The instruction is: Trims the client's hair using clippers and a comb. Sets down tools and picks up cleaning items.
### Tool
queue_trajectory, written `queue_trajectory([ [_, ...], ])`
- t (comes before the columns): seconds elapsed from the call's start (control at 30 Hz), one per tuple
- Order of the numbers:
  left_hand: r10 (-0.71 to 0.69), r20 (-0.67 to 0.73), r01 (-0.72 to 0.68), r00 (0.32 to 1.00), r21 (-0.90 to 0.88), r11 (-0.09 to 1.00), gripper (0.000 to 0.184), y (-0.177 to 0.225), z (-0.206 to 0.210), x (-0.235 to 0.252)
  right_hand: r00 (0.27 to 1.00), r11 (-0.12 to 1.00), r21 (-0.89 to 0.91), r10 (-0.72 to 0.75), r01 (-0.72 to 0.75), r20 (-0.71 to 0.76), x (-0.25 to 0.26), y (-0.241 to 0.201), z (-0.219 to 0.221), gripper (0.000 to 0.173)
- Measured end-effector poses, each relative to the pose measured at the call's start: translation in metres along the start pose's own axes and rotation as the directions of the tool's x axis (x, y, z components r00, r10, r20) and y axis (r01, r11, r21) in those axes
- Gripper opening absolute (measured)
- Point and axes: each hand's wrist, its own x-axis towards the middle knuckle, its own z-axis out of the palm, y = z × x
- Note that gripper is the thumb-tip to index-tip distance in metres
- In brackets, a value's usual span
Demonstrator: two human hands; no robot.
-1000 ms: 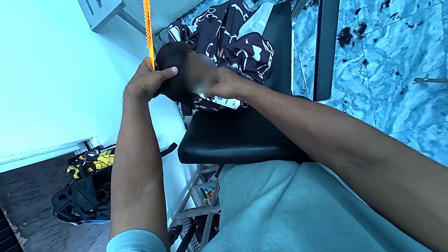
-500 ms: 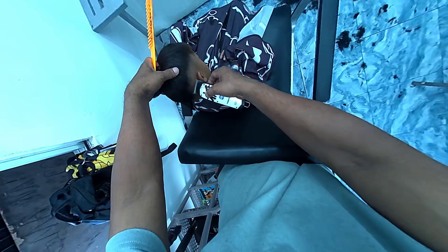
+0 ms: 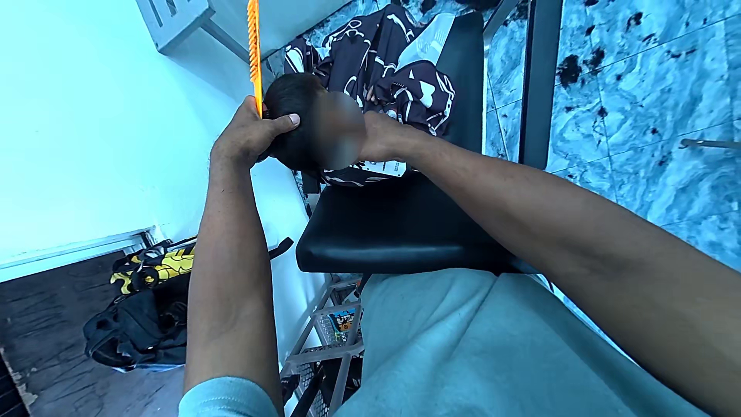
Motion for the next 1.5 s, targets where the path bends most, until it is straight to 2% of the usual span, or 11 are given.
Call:
queue_trajectory([
  [0.1,-0.005,-0.002,0.005,1.000,0.025,1.000,0.069,0.001,0.000,-0.002,0.999,0.995,0.095,-0.037,0.036,0.005,0.002,0.003,0.000,0.037],
  [0.2,0.004,0.004,-0.004,1.000,0.021,1.000,0.070,0.000,-0.001,-0.001,1.000,0.999,0.019,-0.028,0.028,0.006,0.001,-0.001,-0.002,0.035],
  [0.33,0.016,0.009,-0.016,1.000,0.016,1.000,0.070,-0.002,-0.001,0.001,0.999,0.987,0.154,-0.038,0.040,-0.013,0.000,-0.003,-0.003,0.035],
  [0.43,0.007,0.014,-0.008,1.000,0.020,1.000,0.070,0.000,-0.001,-0.001,0.999,0.999,0.043,-0.032,0.033,-0.011,-0.002,-0.007,-0.006,0.034],
  [0.57,0.039,0.016,-0.040,0.999,0.027,0.999,0.072,0.000,0.000,-0.001,0.997,0.986,0.149,-0.074,0.068,0.034,-0.009,-0.010,-0.006,0.036],
  [0.73,0.039,-0.007,-0.039,0.999,0.067,0.997,0.080,0.008,0.005,-0.003,0.978,0.996,0.052,-0.087,0.079,0.191,-0.030,0.007,0.016,0.040],
  [0.83,0.048,-0.029,-0.045,0.998,0.103,0.994,0.083,0.013,0.009,-0.004,0.977,0.999,0.029,-0.044,0.039,0.207,-0.041,0.013,0.027,0.058],
  [1.0,0.081,-0.027,-0.076,0.996,0.158,0.985,0.075,0.016,0.007,-0.002,0.976,0.993,-0.120,0.017,0.010,0.218,-0.043,0.002,0.033,0.060],
  [1.13,0.057,-0.028,-0.051,0.998,0.177,0.983,0.076,0.015,0.006,0.000,0.988,0.968,-0.239,-0.045,0.080,0.147,-0.038,-0.008,0.029,0.062],
  [1.3,0.070,-0.023,-0.066,0.997,0.135,0.989,0.081,0.010,0.006,0.001,0.980,0.941,-0.273,-0.189,0.201,0.068,-0.021,-0.014,0.004,0.065],
  [1.5,0.043,-0.023,-0.040,0.999,0.126,0.991,0.081,0.012,0.005,-0.004,0.999,0.937,-0.347,-0.042,0.034,-0.015,-0.005,-0.024,-0.028,0.051],
])
